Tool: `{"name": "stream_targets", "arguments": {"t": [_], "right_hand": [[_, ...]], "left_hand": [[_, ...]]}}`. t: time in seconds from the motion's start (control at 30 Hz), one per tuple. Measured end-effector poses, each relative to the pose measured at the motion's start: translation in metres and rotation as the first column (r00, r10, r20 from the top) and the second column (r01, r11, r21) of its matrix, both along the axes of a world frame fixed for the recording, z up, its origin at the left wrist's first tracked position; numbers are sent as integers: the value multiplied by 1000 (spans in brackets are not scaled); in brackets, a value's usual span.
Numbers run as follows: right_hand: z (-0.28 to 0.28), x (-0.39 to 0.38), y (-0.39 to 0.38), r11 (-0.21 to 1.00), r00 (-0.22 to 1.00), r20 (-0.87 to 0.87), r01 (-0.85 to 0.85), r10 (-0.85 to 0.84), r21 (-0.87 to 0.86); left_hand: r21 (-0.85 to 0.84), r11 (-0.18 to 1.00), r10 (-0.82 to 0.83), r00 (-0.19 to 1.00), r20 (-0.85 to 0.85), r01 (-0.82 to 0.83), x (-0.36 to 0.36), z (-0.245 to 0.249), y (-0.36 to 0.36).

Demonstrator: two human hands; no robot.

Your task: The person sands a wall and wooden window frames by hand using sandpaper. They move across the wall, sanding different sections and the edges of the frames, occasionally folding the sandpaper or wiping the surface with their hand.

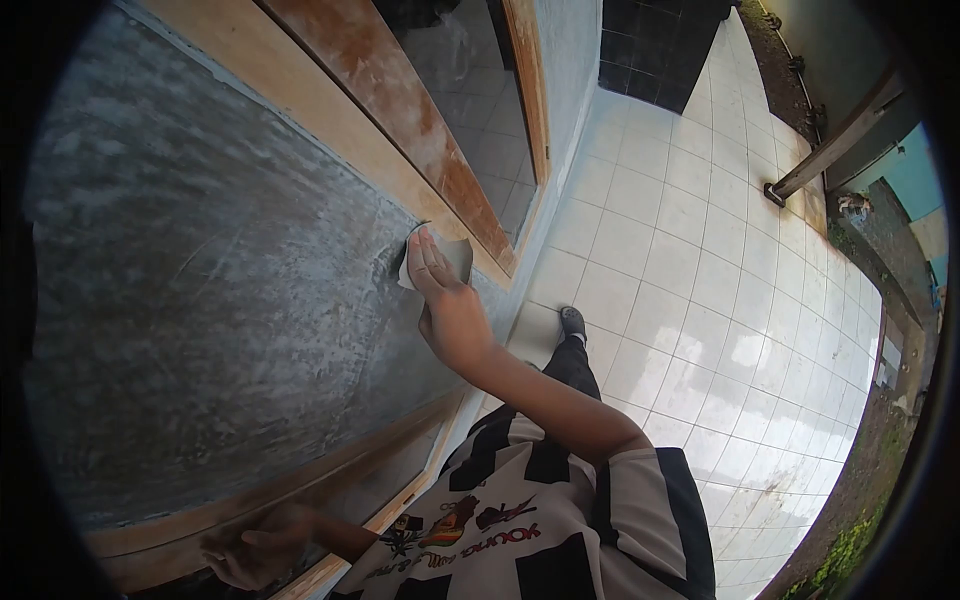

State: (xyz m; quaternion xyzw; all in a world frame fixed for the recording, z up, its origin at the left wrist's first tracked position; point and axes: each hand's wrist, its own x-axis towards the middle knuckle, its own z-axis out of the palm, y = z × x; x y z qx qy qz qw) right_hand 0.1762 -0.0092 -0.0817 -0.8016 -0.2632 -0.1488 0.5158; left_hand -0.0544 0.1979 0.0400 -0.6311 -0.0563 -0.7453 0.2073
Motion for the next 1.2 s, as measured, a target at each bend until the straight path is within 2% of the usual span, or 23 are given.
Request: {"name": "stream_targets", "arguments": {"t": [0.07,0.23,0.3,0.4,0.5,0.53,0.57,0.63,0.73,0.8,0.87,1.0,1.07,1.1,1.2], "right_hand": [[1,9,-2,1000,972,-236,9,-2,28],[5,-6,3,1000,983,-185,-16,15,-1],[3,-6,1,999,986,-167,-14,7,-45],[6,-9,6,999,976,-216,14,-24,-48],[6,-4,2,994,994,-107,-3,-9,-110],[8,2,1,997,982,-188,-3,-12,-78],[9,6,1,999,963,-269,-1,-11,-45],[8,-5,4,1000,966,-257,-20,13,-23],[9,-6,1,997,961,-270,-72,63,-26],[7,-3,0,992,952,-294,-111,91,-54],[2,0,3,992,963,-267,-56,24,-115],[10,-5,0,988,979,-194,-92,68,-122],[13,6,-2,990,935,-352,-90,46,-109],[11,3,-1,990,934,-353,-95,51,-108],[11,-1,2,994,970,-240,-56,31,-97]], "left_hand": [[20,1000,11,1000,-10,-11,0,8,-3],[15,999,-39,999,-36,40,3,12,-7],[-7,991,134,990,-45,-134,0,10,-11],[0,997,77,996,-47,-77,3,11,-10],[-16,995,101,994,-53,-102,1,10,-11],[-16,994,103,994,-44,-104,1,9,-10],[-6,997,79,995,-53,-79,1,10,-10],[13,999,52,998,-47,-52,3,11,-9],[-46,999,-4,997,-71,0,12,12,-16],[-44,959,-281,960,18,281,25,14,-19],[-55,956,-287,958,22,288,25,13,-21],[-46,956,-290,957,22,291,28,14,-21],[-80,963,-255,966,33,257,27,12,-25],[-113,967,-224,974,37,227,25,11,-26],[-4,952,-307,950,-61,308,16,4,-7]]}}
